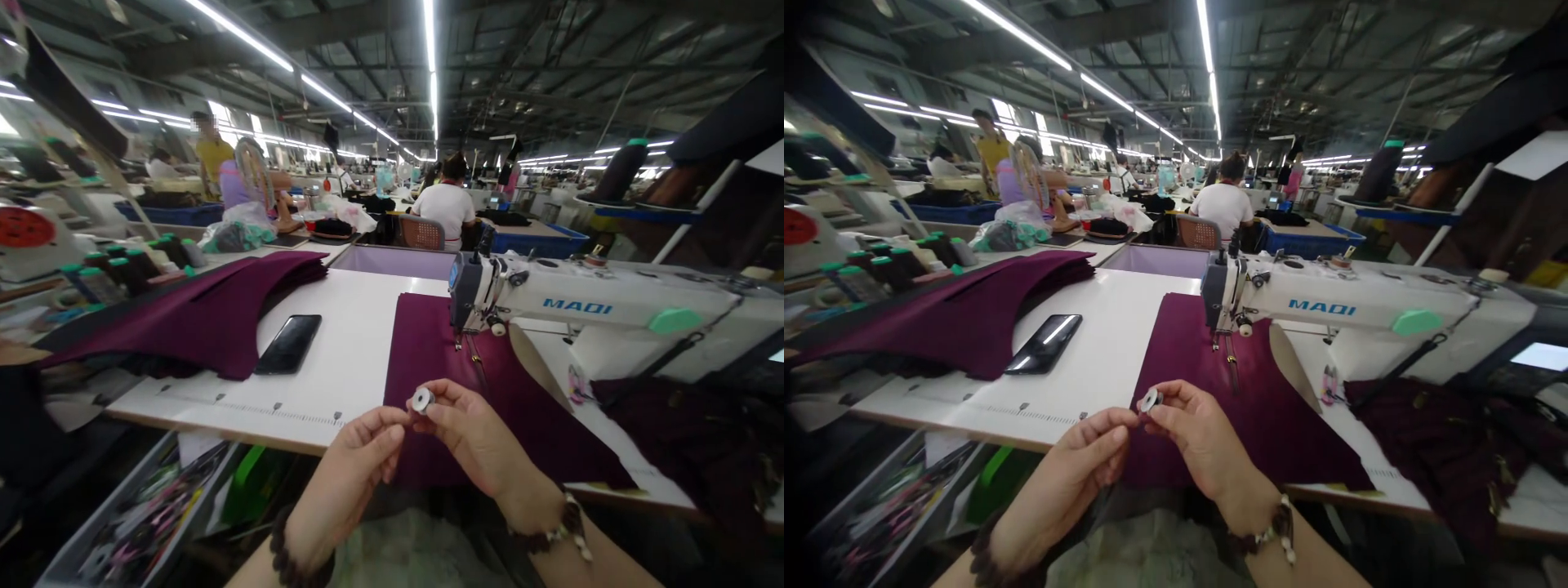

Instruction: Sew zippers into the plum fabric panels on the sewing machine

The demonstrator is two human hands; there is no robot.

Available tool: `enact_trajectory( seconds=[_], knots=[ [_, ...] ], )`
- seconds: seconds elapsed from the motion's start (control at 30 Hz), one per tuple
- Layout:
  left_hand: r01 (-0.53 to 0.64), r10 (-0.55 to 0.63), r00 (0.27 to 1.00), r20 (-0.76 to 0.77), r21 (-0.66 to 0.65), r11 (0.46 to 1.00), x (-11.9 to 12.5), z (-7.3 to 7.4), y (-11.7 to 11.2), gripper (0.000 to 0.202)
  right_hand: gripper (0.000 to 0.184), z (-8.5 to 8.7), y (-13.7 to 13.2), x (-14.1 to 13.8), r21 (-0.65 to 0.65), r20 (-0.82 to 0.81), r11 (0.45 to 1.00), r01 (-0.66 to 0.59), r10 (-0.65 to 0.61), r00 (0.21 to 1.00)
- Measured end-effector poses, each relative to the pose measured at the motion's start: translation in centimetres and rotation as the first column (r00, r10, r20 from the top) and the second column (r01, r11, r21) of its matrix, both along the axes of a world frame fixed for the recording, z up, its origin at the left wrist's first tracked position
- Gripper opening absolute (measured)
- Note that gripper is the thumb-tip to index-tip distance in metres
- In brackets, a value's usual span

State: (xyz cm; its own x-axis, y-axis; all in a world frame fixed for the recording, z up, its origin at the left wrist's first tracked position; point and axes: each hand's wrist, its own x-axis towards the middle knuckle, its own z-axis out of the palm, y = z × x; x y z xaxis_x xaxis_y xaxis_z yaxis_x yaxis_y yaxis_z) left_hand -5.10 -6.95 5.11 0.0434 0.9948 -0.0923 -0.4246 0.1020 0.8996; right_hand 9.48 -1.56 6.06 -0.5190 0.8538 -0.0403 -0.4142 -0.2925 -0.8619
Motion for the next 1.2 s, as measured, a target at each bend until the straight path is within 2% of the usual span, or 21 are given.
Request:
enact_trajectory(
  seconds=[0.07,0.17,0.27,0.37,0.47,0.6,0.7,0.8,0.93,1.07,1.2],
  knots=[
    [-0.075,0.094,0.972,-0.214,0.097,0.992,0.0,0.0,0.2,0.023,0.028,-0.5,-0.3,0.1,-0.138,-0.094,0.99,-0.035,0.022,0.995],
    [-0.125,0.237,0.833,-0.5,0.247,0.961,0.1,-0.1,0.3,0.021,0.027,-1.1,-1.0,0.1,-0.263,-0.185,0.963,-0.064,0.015,0.983],
    [-0.114,0.338,0.692,-0.638,0.366,0.924,0.3,-0.1,0.3,0.023,0.026,-1.4,-1.5,0.2,-0.325,-0.233,0.943,-0.078,0.0,0.973],
    [-0.061,0.385,0.621,-0.683,0.448,0.892,0.4,0.2,0.4,0.025,0.023,-1.6,-1.8,0.1,-0.346,-0.261,0.933,-0.101,0.008,0.965],
    [-0.069,0.409,0.621,-0.669,0.474,0.878,0.4,0.6,0.5,0.021,0.02,-1.7,-2.2,0.1,-0.345,-0.283,0.927,-0.145,0.044,0.958],
    [-0.081,0.381,0.691,-0.614,0.459,0.885,0.3,1.1,0.7,0.018,0.023,-1.8,-2.5,0.2,-0.295,-0.254,0.937,-0.185,0.11,0.961],
    [-0.037,0.315,0.716,-0.623,0.417,0.908,-0.2,1.1,0.7,0.011,0.024,-1.9,-2.2,0.6,-0.188,-0.163,0.962,-0.196,0.166,0.973],
    [0.046,0.228,0.722,-0.654,0.374,0.926,-0.7,1.1,0.5,0.008,0.026,-2.2,-1.7,1.1,-0.035,-0.003,0.986,-0.162,0.162,0.987],
    [0.195,0.204,0.631,-0.749,0.408,0.892,-1.2,1.2,0.2,0.009,0.029,-2.1,-1.0,2.2,0.128,0.187,0.972,-0.194,0.169,0.968],
    [0.31,0.226,0.572,-0.788,0.463,0.83,-1.3,1.5,-0.1,0.014,0.031,-1.3,-0.8,2.9,0.117,0.264,0.951,-0.286,0.248,0.932],
    [0.398,0.198,0.536,-0.821,0.453,0.798,-1.4,1.6,-0.3,0.017,0.028,-0.8,-0.9,3.0,0.093,0.276,0.938,-0.334,0.298,0.914]
  ],
)
